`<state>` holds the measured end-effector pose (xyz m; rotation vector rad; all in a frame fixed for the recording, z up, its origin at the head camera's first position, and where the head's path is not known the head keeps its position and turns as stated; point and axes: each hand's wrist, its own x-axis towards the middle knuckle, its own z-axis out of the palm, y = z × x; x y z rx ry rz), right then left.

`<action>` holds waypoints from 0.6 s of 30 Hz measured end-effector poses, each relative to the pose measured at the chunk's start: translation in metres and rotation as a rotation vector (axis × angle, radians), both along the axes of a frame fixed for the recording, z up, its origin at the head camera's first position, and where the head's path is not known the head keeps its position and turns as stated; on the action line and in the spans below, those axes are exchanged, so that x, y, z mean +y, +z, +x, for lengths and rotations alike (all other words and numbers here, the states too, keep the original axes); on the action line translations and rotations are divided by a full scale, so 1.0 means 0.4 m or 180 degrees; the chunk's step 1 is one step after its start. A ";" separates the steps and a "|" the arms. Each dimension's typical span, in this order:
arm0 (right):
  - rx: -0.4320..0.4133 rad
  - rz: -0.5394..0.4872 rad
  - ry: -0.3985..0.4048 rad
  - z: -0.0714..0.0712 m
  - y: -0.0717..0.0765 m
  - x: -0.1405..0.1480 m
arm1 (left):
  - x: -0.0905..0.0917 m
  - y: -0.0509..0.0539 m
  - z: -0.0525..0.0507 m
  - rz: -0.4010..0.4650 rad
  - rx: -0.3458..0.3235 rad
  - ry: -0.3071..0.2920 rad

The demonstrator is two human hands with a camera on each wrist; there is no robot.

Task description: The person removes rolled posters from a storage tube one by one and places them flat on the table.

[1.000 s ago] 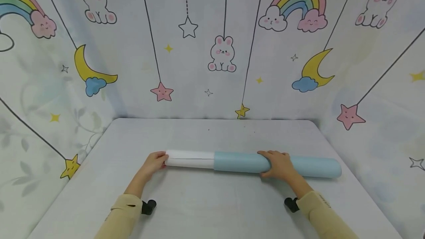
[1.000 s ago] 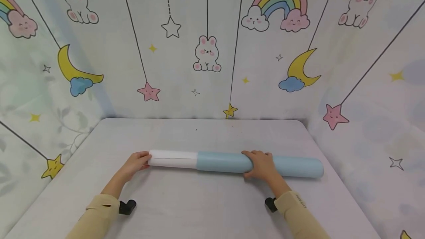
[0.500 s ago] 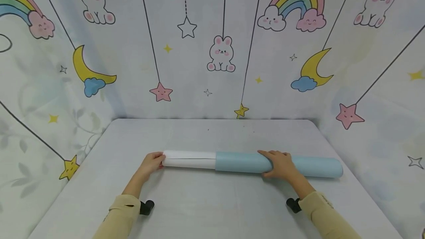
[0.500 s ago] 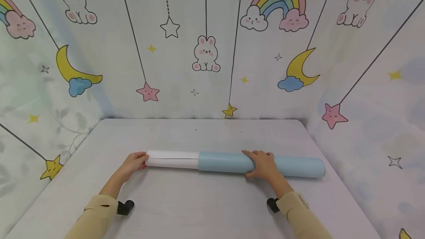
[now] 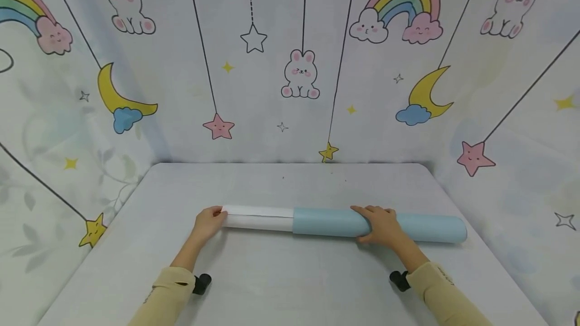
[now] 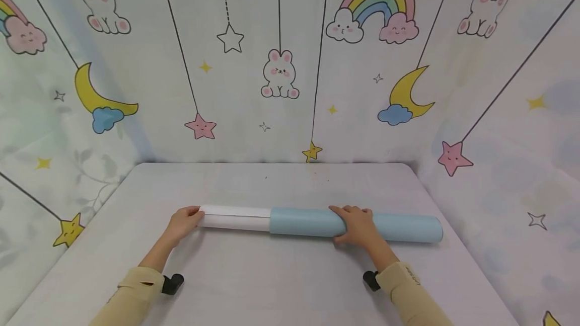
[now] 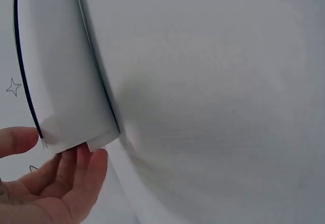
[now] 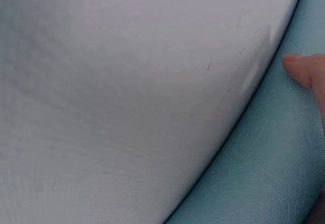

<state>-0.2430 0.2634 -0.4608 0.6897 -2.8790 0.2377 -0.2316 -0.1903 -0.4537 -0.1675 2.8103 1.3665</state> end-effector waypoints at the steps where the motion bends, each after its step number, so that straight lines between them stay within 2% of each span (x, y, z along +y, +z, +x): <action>1: 0.0011 -0.0001 0.0001 0.000 -0.001 0.000 | 0.003 0.002 0.000 -0.0087 0.0036 -0.0006; 4: 0.0084 -0.0011 0.0023 0.002 -0.002 0.000 | 0.015 0.012 0.003 -0.0352 0.0194 -0.0025; 6: 0.0147 -0.0027 0.0046 0.003 -0.003 0.000 | 0.027 0.020 0.006 -0.0541 0.0347 -0.0104; 8: 0.0194 -0.0035 0.0057 0.003 -0.004 0.000 | 0.043 0.028 0.008 -0.0748 0.0504 -0.0295; 13: 0.0201 -0.0013 0.0037 0.003 -0.004 0.000 | 0.093 0.035 0.007 -0.1314 0.0907 -0.0971; 18: 0.0152 0.0016 0.0030 0.005 0.001 -0.002 | 0.145 0.031 -0.004 -0.1818 0.1085 -0.1330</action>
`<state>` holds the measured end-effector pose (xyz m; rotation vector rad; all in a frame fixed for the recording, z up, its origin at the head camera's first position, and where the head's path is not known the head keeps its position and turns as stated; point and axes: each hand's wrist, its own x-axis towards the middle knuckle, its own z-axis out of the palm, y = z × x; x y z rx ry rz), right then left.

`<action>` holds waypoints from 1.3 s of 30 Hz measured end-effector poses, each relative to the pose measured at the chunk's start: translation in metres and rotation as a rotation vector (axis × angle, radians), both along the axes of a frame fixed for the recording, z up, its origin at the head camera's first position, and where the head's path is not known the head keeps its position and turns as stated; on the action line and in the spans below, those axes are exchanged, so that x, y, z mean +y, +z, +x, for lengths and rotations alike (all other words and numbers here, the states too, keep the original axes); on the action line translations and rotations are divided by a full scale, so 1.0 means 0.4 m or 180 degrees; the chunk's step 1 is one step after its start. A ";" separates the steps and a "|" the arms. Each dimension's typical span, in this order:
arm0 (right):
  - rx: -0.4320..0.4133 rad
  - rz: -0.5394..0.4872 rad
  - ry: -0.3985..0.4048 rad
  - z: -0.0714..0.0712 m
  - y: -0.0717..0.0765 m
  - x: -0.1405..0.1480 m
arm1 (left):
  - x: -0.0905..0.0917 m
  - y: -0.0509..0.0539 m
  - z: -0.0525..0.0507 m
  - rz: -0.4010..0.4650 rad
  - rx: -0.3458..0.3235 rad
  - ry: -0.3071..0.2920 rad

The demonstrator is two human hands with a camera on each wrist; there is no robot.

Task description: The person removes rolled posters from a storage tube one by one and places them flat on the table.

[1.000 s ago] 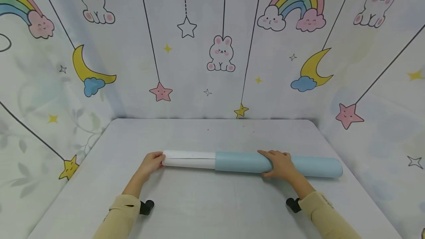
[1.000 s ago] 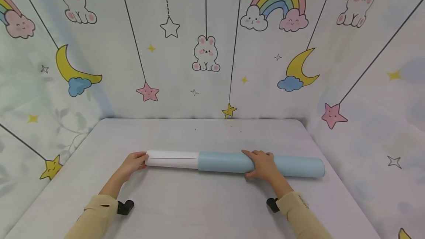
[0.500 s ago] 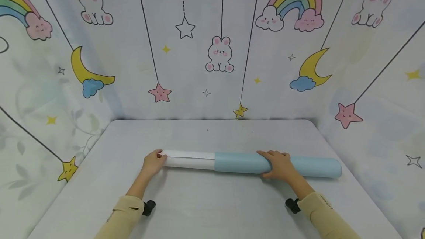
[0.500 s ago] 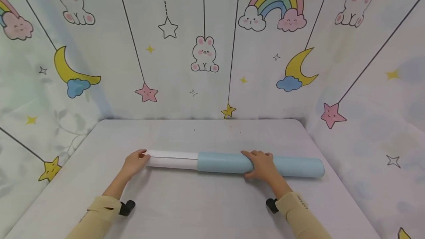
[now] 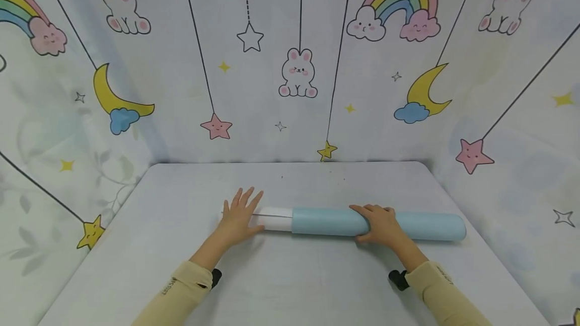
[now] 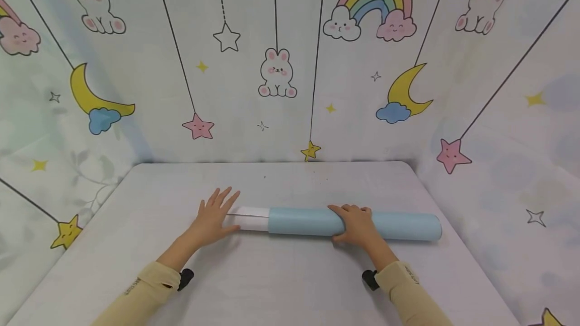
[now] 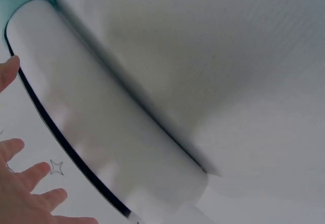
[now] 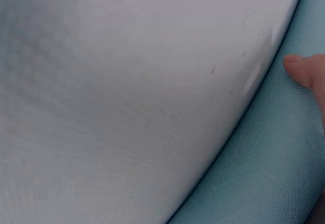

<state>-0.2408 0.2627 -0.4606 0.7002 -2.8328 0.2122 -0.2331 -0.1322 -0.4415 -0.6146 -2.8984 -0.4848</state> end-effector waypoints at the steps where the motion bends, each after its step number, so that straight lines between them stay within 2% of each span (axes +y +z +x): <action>1: -0.0004 0.0003 0.0001 0.000 0.001 -0.001 | 0.009 -0.001 -0.003 -0.0104 0.0017 -0.0040; 5: 0.0002 0.0017 0.0000 0.000 0.000 -0.001 | 0.040 -0.001 -0.009 -0.0408 0.0034 -0.0165; 11: 0.0051 0.0005 0.0018 -0.003 -0.004 0.001 | 0.071 -0.002 -0.019 -0.0595 -0.0036 -0.0264; 16: 0.0014 0.0005 0.0005 -0.004 -0.007 0.003 | 0.086 -0.016 -0.029 -0.0809 -0.0228 -0.0194; 24: -0.0062 0.0007 -0.0033 0.002 0.002 0.000 | 0.100 -0.017 -0.027 -0.0880 -0.0473 -0.0139; 34: 0.0025 0.0032 0.0069 0.004 0.006 0.004 | 0.107 -0.028 -0.031 -0.1068 -0.0504 -0.0041; 39: -0.0038 -0.0069 0.0055 0.011 0.008 0.005 | 0.109 -0.038 -0.031 -0.1145 -0.0467 -0.0016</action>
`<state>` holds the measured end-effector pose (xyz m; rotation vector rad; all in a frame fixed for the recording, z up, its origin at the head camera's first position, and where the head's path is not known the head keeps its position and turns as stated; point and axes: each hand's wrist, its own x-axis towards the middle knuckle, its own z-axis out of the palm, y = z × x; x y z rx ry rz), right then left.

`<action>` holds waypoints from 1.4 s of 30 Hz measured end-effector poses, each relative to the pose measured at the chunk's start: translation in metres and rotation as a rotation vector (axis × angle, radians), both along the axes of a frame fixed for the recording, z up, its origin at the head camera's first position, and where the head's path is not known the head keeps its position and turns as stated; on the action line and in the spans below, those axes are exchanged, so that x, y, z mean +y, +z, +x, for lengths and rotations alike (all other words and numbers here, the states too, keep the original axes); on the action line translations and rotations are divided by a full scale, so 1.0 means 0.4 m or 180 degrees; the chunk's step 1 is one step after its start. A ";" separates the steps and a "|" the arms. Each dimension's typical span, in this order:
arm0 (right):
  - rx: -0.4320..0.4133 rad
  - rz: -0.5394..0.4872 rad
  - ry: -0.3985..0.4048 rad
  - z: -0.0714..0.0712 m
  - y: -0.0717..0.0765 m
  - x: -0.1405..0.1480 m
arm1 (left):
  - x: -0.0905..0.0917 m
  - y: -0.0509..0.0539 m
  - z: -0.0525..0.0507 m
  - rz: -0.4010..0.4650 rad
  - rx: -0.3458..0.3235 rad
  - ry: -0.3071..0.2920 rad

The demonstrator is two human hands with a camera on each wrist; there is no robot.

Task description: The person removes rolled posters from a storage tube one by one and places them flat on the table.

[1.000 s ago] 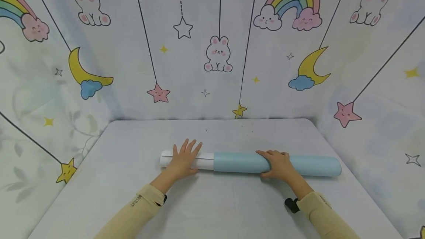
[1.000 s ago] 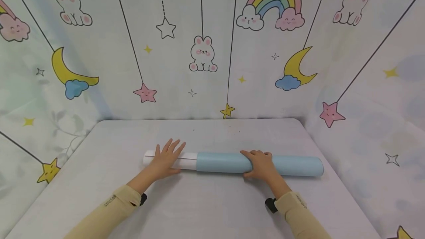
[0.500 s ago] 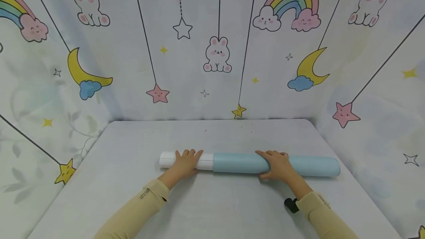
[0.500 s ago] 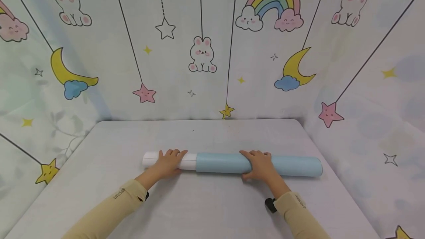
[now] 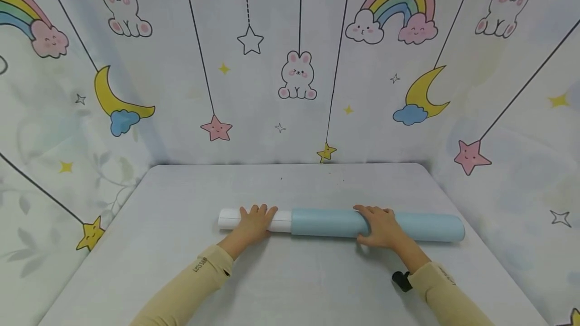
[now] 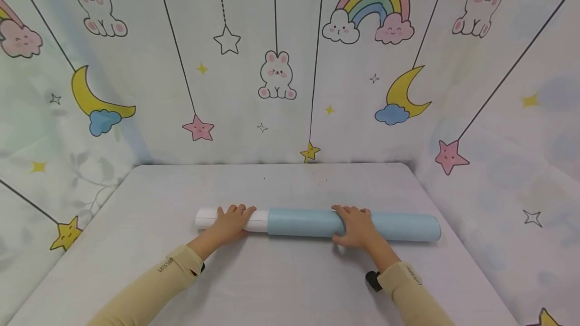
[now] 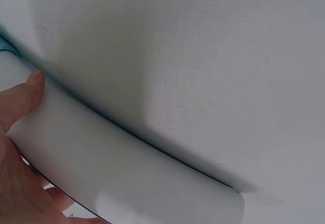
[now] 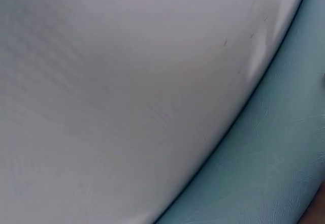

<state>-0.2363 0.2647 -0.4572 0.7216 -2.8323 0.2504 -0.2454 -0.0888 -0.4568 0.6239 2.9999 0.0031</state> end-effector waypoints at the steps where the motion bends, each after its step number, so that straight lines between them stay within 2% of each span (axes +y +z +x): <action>1: -0.0038 -0.0031 -0.0015 0.002 0.001 0.000 | 0.000 -0.002 0.001 -0.0004 0.0005 0.0002; 6: -0.0187 -0.0078 -0.0089 0.009 0.001 0.004 | 0.001 -0.009 0.006 0.0031 -0.0033 0.0006; 11: -0.0252 -0.0131 -0.0152 0.011 -0.009 0.015 | 0.000 -0.004 0.017 0.0087 -0.0043 0.0010; 18: -0.0125 -0.0137 -0.0126 0.014 -0.016 0.042 | -0.006 0.002 0.026 0.0114 -0.0054 -0.0010; 27: -0.0090 -0.0154 -0.0178 0.022 -0.007 0.082 | -0.013 0.013 0.032 0.0093 -0.0019 -0.0002; 35: 0.0043 -0.0133 -0.0215 0.032 0.000 0.130 | -0.023 0.004 0.028 0.0089 -0.0004 -0.0022; 42: 0.0064 -0.0155 -0.0192 0.012 0.004 0.137 | -0.028 -0.004 0.027 0.0025 0.0108 -0.0018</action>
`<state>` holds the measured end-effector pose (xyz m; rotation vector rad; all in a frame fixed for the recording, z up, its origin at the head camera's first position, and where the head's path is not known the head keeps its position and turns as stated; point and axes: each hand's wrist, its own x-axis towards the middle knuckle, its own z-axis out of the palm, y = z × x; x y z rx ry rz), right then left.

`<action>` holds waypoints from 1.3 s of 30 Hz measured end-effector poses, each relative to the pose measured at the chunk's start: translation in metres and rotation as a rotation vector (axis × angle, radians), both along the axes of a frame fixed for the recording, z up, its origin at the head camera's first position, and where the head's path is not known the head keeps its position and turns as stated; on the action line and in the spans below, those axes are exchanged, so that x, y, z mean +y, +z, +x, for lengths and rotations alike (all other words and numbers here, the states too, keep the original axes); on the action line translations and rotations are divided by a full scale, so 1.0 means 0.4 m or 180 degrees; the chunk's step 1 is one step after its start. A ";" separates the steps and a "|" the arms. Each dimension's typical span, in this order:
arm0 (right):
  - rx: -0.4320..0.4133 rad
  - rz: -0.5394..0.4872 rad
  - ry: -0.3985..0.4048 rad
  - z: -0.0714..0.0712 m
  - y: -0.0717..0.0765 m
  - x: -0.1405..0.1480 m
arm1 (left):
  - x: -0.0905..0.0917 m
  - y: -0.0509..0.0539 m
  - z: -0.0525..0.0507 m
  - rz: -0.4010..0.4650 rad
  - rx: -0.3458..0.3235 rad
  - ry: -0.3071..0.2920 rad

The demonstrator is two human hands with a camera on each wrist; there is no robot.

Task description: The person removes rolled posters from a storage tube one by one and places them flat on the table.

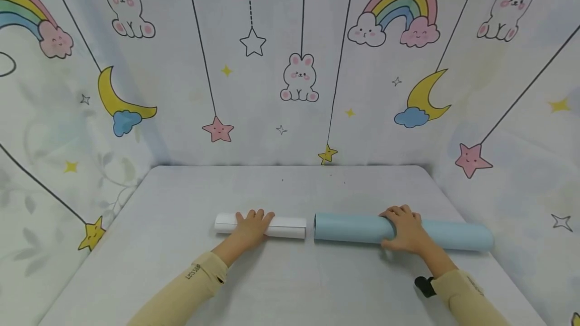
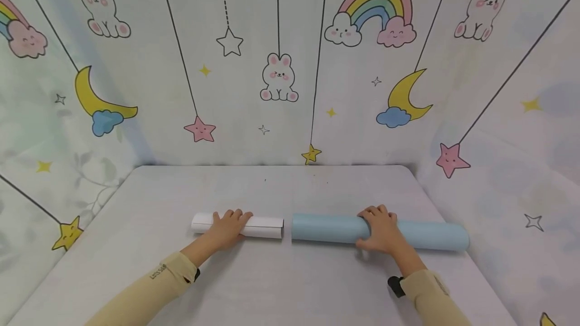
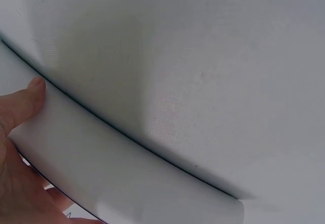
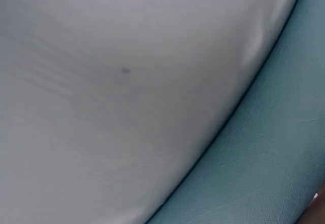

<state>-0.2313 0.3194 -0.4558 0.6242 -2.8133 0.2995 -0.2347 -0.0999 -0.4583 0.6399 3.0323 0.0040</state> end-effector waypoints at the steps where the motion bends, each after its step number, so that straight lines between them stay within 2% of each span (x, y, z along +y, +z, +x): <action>1: 0.0000 -0.0004 -0.0002 -0.003 0.001 0.000 | 0.000 -0.001 0.001 -0.0006 0.0013 -0.0003; 9: -0.0091 -0.0025 -0.0119 -0.029 0.007 -0.004 | 0.002 -0.006 0.006 -0.0072 0.0118 -0.0016; 18: -0.0209 0.0031 -0.0251 -0.079 0.002 -0.002 | 0.005 -0.008 0.009 -0.0038 0.0050 0.0035; 23: -0.0245 0.0195 -0.0298 -0.103 0.011 0.004 | 0.006 -0.010 0.013 -0.0067 0.0074 0.0020; 27: -0.0124 0.0440 -0.0321 -0.126 0.023 0.008 | 0.006 -0.008 0.016 -0.0054 0.0089 0.0039; 31: -0.0120 0.0637 -0.0448 -0.145 0.030 0.008 | 0.006 -0.004 0.019 -0.0057 0.0106 0.0034; 39: -0.0344 0.0718 -0.0920 -0.169 0.036 -0.002 | 0.007 0.000 0.020 -0.0144 0.0248 -0.0034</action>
